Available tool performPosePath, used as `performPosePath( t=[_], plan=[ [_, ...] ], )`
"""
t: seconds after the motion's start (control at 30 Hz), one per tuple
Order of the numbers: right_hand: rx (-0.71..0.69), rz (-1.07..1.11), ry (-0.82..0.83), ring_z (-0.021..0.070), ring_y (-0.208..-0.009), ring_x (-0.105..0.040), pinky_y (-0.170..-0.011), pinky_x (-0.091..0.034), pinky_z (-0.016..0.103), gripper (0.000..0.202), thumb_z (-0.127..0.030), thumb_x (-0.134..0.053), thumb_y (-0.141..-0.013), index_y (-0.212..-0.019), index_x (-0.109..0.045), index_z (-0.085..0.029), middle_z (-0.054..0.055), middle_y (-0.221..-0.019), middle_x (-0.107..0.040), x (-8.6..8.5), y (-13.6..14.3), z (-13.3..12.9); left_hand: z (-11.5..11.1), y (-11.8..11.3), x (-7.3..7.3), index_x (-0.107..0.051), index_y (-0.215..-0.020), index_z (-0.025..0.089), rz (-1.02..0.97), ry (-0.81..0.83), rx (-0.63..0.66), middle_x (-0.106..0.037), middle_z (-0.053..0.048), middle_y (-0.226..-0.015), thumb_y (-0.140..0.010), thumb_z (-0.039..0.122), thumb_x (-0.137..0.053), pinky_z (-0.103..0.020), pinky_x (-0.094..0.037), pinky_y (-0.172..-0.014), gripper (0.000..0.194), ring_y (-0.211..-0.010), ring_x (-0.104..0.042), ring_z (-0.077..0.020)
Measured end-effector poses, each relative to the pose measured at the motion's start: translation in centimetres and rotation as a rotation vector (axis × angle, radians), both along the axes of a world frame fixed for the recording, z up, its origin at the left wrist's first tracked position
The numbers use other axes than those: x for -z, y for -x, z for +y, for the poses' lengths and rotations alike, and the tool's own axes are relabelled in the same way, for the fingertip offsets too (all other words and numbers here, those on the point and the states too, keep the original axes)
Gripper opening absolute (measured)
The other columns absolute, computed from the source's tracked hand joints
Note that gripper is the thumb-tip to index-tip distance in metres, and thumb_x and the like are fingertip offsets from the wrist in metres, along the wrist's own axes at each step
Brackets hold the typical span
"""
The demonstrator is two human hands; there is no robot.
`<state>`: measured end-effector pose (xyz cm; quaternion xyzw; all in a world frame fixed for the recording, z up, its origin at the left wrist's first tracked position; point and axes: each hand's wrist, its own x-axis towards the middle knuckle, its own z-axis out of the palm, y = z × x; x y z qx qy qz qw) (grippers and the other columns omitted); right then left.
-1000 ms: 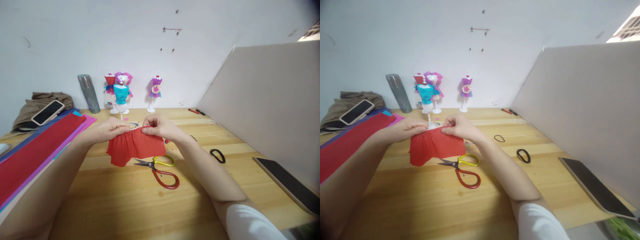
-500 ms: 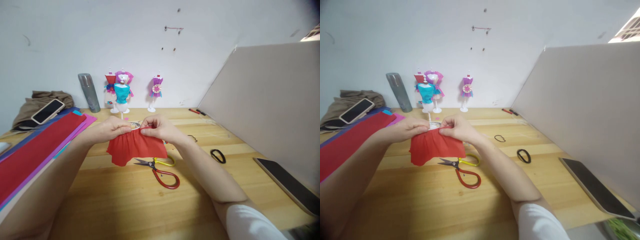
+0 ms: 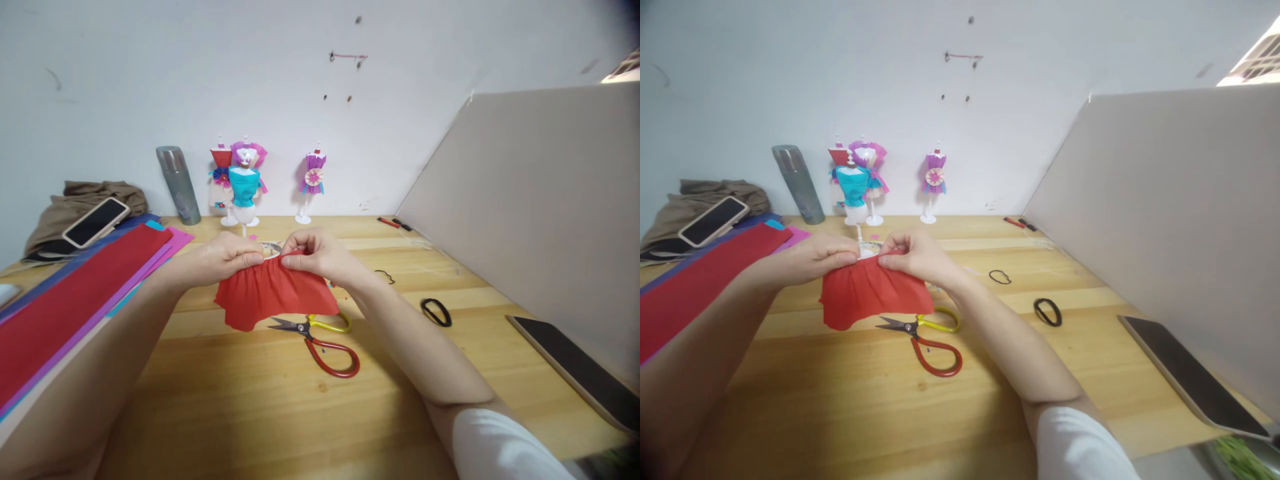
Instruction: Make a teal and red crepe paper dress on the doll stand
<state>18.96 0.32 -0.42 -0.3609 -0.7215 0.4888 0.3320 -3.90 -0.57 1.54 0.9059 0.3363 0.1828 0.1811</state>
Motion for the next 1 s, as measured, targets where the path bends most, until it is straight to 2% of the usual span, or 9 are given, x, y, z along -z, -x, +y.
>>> performPosePath(
  t=[0.57,1.0],
  plan=[
    [0.029,-0.006,-0.018,0.0082,-0.050,-0.043,-0.048,-0.029,0.023,0.026,-0.036,-0.075,-0.060,-0.067,-0.057,-0.018,-0.006,-0.055,-0.051,0.16,0.30,0.20,-0.27,-0.27,-0.15,-0.049,-0.068,0.019,0.006,0.011,-0.007,-0.049,0.001,-0.065,-0.098,0.045,-0.035,-0.024,-0.037,-0.061,0.043,-0.062,-0.049,-0.0135],
    [0.057,-0.011,-0.054,0.0086,-0.052,-0.043,-0.050,-0.030,0.023,0.026,-0.036,-0.075,-0.061,-0.064,-0.055,-0.019,-0.006,-0.055,-0.050,0.25,0.23,0.39,-0.27,-0.22,-0.15,-0.049,-0.068,0.018,-0.025,-0.011,0.014,-0.049,0.002,-0.063,-0.099,0.044,-0.039,-0.022,-0.036,-0.057,0.041,-0.060,-0.048,-0.0121]
  ],
)
